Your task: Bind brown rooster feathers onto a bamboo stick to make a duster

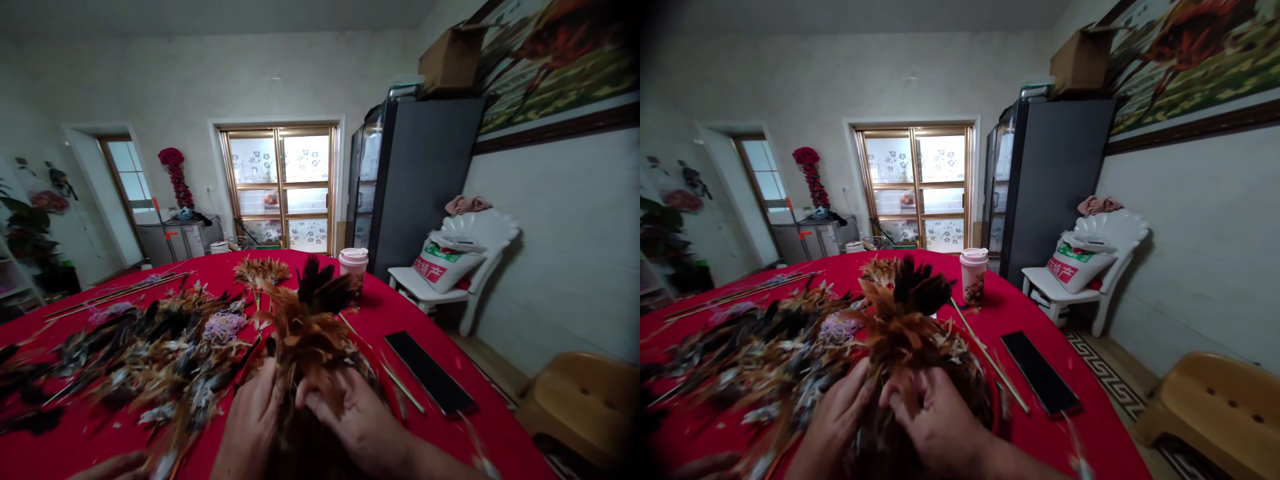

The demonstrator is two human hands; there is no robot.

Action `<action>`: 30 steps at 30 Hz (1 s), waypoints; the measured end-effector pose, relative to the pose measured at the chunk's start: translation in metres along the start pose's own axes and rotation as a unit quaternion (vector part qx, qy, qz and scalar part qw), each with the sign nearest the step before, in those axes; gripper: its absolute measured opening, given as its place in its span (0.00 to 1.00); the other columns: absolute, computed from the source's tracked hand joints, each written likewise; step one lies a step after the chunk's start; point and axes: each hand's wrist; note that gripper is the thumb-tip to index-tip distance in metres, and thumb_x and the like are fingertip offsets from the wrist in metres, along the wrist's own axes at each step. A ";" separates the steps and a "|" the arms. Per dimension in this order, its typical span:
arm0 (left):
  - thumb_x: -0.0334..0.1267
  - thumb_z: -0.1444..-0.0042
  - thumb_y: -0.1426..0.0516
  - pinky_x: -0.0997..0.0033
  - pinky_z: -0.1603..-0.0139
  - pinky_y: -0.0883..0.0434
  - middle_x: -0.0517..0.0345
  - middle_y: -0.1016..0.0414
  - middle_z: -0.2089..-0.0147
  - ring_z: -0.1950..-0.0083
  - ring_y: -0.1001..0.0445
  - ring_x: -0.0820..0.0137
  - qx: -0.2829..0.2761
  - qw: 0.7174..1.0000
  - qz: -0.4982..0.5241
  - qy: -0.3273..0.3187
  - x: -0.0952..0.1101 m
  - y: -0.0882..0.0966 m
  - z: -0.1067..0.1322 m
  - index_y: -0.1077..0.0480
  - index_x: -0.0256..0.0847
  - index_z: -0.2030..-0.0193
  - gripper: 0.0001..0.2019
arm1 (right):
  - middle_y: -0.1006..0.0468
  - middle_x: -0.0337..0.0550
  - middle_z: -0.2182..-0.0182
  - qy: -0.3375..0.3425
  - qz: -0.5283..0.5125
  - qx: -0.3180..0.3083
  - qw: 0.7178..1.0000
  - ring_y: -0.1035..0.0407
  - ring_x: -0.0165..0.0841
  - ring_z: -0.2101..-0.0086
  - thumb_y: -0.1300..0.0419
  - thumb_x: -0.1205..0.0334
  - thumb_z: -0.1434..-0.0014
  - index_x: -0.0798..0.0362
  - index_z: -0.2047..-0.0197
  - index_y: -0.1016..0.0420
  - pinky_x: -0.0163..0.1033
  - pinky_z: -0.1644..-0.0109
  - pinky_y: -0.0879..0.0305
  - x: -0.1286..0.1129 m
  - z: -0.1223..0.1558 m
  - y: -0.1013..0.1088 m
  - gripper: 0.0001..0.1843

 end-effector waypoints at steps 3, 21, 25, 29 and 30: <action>0.40 0.50 0.42 0.69 0.73 0.45 0.56 0.27 0.79 0.76 0.32 0.62 -0.049 0.989 -0.133 -0.035 -0.003 -0.001 0.002 0.29 0.47 0.72 0.03 | 0.29 0.42 0.70 0.034 0.051 0.017 0.998 0.35 0.33 0.66 0.44 0.56 0.46 0.54 0.71 0.29 0.35 0.59 0.38 -0.005 0.004 0.001 0.10; 0.34 0.41 0.54 0.67 0.75 0.48 0.52 0.24 0.71 0.74 0.27 0.63 -0.243 0.854 -0.429 -0.165 -0.002 -0.011 0.005 0.35 0.42 0.64 0.08 | 0.31 0.37 0.76 0.222 0.526 -0.057 0.819 0.44 0.26 0.77 0.46 0.68 0.45 0.55 0.74 0.34 0.33 0.74 0.55 -0.039 0.014 0.024 0.07; 0.36 0.46 0.46 0.67 0.76 0.50 0.53 0.25 0.72 0.77 0.32 0.65 -0.299 0.863 -0.348 -0.213 0.001 -0.015 0.019 0.31 0.43 0.63 0.05 | 0.33 0.35 0.79 0.184 0.444 -0.125 0.868 0.42 0.25 0.76 0.47 0.74 0.50 0.57 0.78 0.32 0.30 0.72 0.50 -0.047 -0.016 0.050 0.09; 0.39 0.50 0.43 0.67 0.78 0.51 0.57 0.30 0.80 0.82 0.41 0.69 -0.310 0.906 -0.230 -0.171 0.015 -0.008 0.030 0.29 0.45 0.73 0.04 | 0.28 0.38 0.76 0.060 0.217 -0.280 0.933 0.35 0.28 0.74 0.41 0.64 0.50 0.58 0.72 0.25 0.32 0.67 0.40 -0.032 -0.041 0.070 0.06; 0.41 0.50 0.42 0.68 0.78 0.49 0.57 0.32 0.81 0.82 0.42 0.69 -0.290 0.927 -0.182 -0.153 0.018 -0.006 0.030 0.28 0.46 0.74 0.06 | 0.27 0.39 0.76 0.031 0.158 -0.276 0.947 0.35 0.29 0.74 0.39 0.61 0.52 0.57 0.72 0.25 0.33 0.68 0.39 -0.025 -0.040 0.071 0.08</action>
Point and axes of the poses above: each hand's wrist, its own z-axis away from the middle knuckle, its own y-axis out of the back of the hand, x = y × z
